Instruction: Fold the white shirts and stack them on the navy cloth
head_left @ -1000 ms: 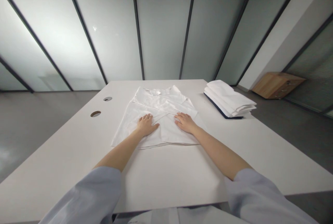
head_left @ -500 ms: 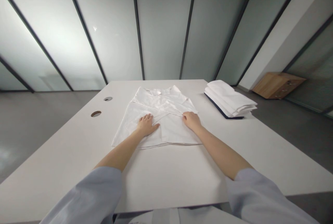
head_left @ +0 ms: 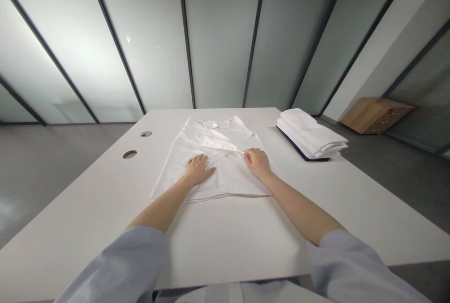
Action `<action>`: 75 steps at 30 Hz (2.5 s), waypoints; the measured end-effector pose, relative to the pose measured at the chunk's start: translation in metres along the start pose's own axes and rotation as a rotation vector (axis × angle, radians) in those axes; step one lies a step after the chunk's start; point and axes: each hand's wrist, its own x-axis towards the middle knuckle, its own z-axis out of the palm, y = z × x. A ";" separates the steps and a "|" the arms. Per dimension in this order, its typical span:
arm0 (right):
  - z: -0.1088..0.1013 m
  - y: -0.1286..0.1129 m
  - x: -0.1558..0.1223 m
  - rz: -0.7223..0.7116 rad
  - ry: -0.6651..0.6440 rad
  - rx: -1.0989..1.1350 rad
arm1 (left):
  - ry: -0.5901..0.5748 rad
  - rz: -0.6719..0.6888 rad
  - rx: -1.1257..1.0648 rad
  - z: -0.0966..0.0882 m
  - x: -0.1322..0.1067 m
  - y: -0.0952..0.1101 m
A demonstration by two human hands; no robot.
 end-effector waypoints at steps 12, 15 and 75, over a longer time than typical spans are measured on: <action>0.002 0.003 0.002 0.006 -0.180 -0.066 | 0.019 0.009 0.002 0.001 0.000 -0.001; 0.000 0.002 0.003 0.026 -0.113 -0.086 | 0.030 0.089 -0.009 -0.002 0.002 0.002; 0.011 0.003 -0.002 -0.018 -0.359 -0.103 | 0.019 0.061 -0.043 0.006 0.017 -0.038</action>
